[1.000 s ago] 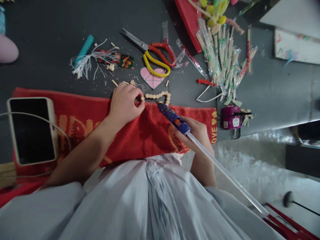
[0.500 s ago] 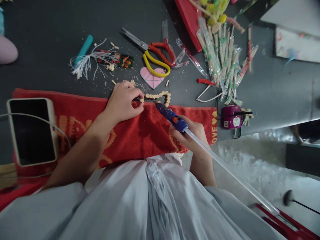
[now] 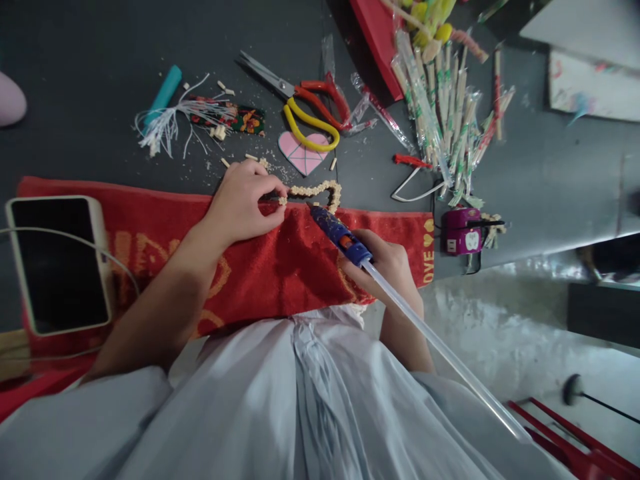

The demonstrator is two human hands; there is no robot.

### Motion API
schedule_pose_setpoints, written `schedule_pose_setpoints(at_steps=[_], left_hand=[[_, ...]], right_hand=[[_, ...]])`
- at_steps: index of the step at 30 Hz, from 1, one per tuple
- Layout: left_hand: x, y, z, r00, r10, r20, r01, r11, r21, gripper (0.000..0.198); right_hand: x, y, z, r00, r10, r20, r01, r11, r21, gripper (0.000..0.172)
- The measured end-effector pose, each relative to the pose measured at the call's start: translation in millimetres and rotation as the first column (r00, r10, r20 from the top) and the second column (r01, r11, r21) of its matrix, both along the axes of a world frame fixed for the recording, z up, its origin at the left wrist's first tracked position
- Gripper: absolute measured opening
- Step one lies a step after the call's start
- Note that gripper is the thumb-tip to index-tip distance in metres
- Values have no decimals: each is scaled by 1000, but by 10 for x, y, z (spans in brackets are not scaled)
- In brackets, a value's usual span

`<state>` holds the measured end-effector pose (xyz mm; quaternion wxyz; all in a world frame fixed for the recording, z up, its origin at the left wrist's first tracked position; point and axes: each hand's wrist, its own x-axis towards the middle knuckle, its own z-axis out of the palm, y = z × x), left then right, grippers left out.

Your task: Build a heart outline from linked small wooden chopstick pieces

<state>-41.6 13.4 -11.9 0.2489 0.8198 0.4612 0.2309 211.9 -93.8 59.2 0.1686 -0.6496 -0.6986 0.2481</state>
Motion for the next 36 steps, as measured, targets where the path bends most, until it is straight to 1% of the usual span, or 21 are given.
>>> schedule_pose_setpoints(at_steps=[6,12,17,26,33,36], left_hand=[[-9,-2,10,1000,-6,17,6,1000,-5,19],[-19,6,31,999,-29,-22,28,998,-47,19],[-16,13,43,998,-22,-59,18,998,-54,20],[-21,19,25,999,-13,-43,11,999,-32,23],[-17,14,4,1000,11,-21,-12,1000,-8,20],[-17,16,16,1000,2,-12,-2,1000,-19,21]], right_hand=[[-2,-19,-2,1000,6,9,-6,1000,-1,26],[-5,-24,-2,999,27,16,-27,1000,-8,25],[37,-10,-55,997,63,42,-66,996,54,26],[65,7,-113,994,96,61,-102,988,112,23],[47,26,-122,990,85,112,-93,994,60,28],[13,43,-105,985,100,138,-107,993,40,30]])
